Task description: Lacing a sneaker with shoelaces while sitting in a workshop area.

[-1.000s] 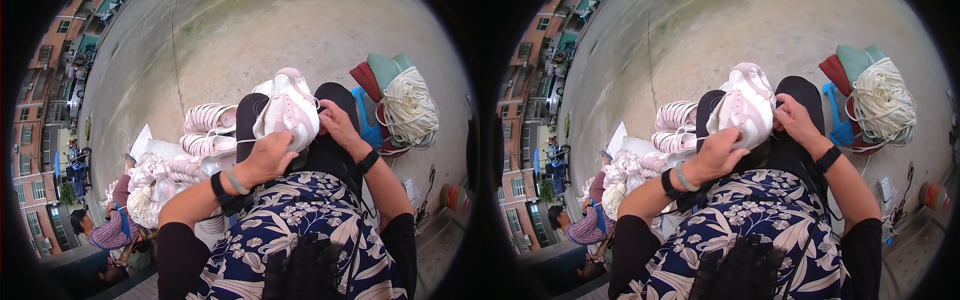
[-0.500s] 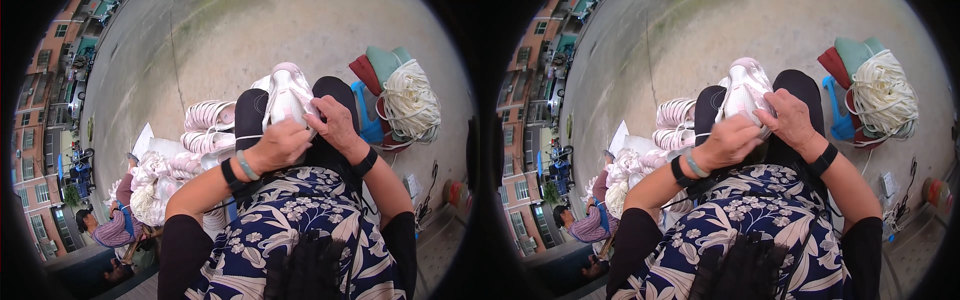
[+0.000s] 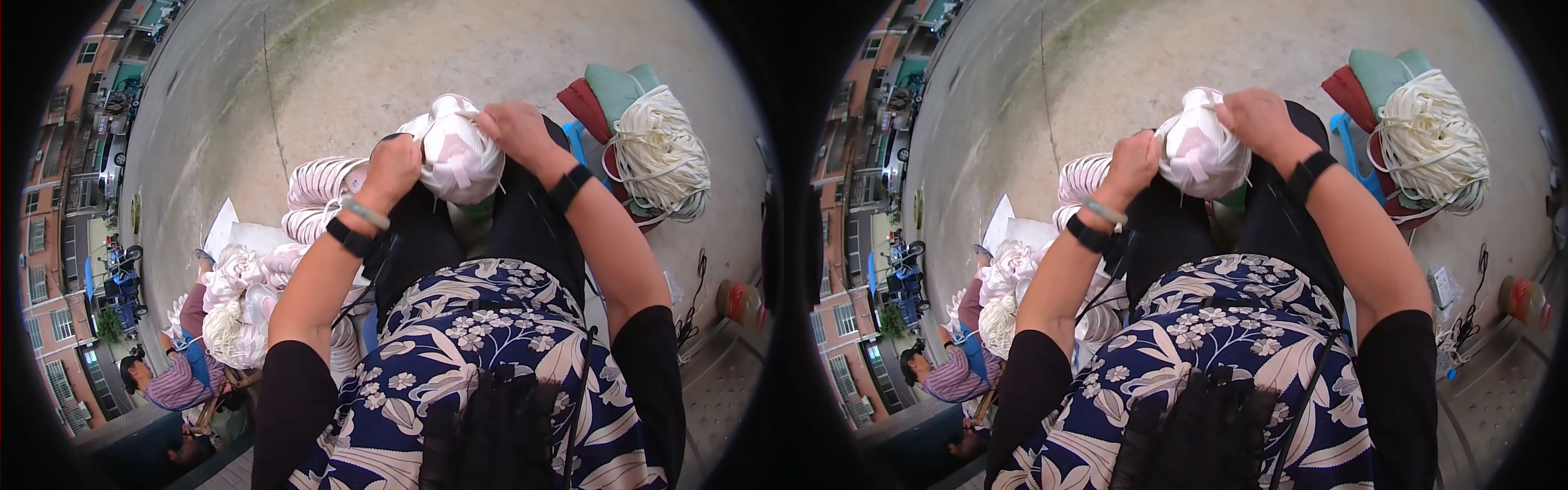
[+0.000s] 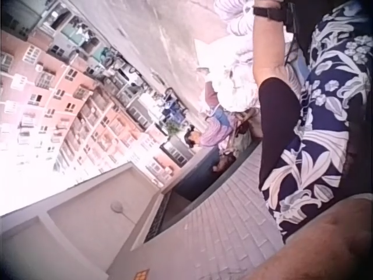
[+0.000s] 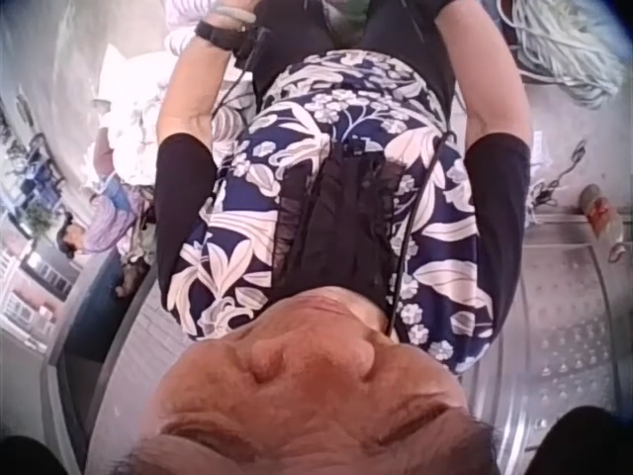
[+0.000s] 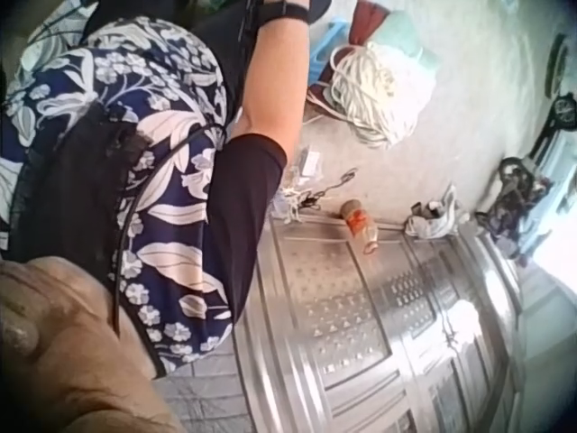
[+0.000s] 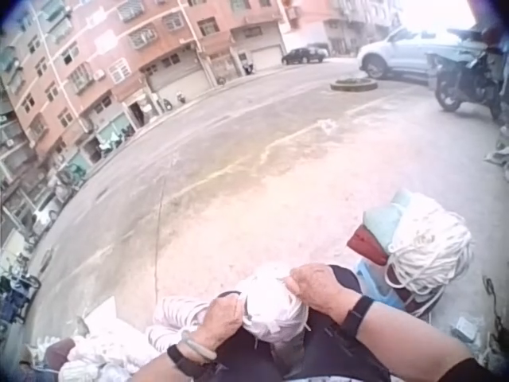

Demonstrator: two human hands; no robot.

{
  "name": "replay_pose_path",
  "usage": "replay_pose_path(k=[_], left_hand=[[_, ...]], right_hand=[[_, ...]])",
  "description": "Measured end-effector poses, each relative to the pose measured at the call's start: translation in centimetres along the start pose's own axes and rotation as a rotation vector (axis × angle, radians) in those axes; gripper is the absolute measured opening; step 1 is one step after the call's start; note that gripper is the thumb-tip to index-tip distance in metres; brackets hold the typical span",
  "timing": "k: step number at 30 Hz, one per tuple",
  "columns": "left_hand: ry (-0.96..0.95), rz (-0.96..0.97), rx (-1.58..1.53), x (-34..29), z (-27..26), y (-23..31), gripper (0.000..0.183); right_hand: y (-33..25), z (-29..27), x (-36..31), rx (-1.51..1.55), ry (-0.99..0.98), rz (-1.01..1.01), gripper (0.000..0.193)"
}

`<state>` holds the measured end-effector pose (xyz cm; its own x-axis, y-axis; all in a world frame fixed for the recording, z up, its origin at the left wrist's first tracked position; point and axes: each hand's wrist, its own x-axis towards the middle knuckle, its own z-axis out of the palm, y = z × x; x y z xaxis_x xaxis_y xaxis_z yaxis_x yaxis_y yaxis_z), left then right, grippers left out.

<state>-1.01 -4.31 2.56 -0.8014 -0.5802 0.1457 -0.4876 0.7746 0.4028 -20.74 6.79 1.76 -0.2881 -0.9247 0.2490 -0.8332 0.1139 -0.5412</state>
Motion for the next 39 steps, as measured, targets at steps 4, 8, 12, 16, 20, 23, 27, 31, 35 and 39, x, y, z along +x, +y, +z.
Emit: replay_pose_path(k=[4, 8, 12, 16, 20, 23, 27, 31, 35, 39], left_hand=[[-0.111, -0.132, -0.005, 2.2, -0.1, -0.6, 0.030], [-0.002, 0.014, 0.043, 0.8, -0.4, 0.4, 0.030], [0.010, -0.013, -0.048, -1.3, -0.3, 1.3, 0.033], [-0.036, 0.067, 0.043, -1.3, 0.3, 1.1, 0.033], [-0.003, 0.003, -0.011, -0.1, 0.4, 0.8, 0.034], [-0.133, 0.046, 0.058, 0.1, 0.3, 1.0, 0.033], [-0.264, -0.111, -0.005, -1.6, 0.5, 1.7, 0.029], [-0.260, -0.043, -0.033, -3.0, 0.8, 2.1, 0.024], [-0.309, 0.008, -0.048, -3.8, 1.2, 2.2, 0.024], [-0.276, 0.167, -0.097, -4.2, 1.3, 2.2, 0.019]], right_hand=[[0.0, -0.2, 2.4, -0.117, -0.100, 0.106, 0.032], [-1.1, -1.4, 1.2, -0.178, -0.115, 0.050, 0.033], [-2.2, -2.0, -1.3, -0.236, -0.115, -0.030, 0.035], [-1.6, -1.7, -2.5, -0.170, -0.036, -0.031, 0.035], [-0.4, -1.1, -1.7, -0.032, -0.080, 0.084, 0.034], [-0.2, -0.7, -1.9, 0.008, -0.098, 0.042, 0.033], [-0.7, -0.3, -3.7, -0.012, -0.159, 0.053, 0.033], [-0.6, -0.5, -5.4, -0.009, -0.177, 0.014, 0.032], [-0.2, -0.4, -6.6, -0.130, -0.230, -0.058, 0.032], [0.0, -0.2, -7.8, -0.070, -0.281, -0.025, 0.030]])
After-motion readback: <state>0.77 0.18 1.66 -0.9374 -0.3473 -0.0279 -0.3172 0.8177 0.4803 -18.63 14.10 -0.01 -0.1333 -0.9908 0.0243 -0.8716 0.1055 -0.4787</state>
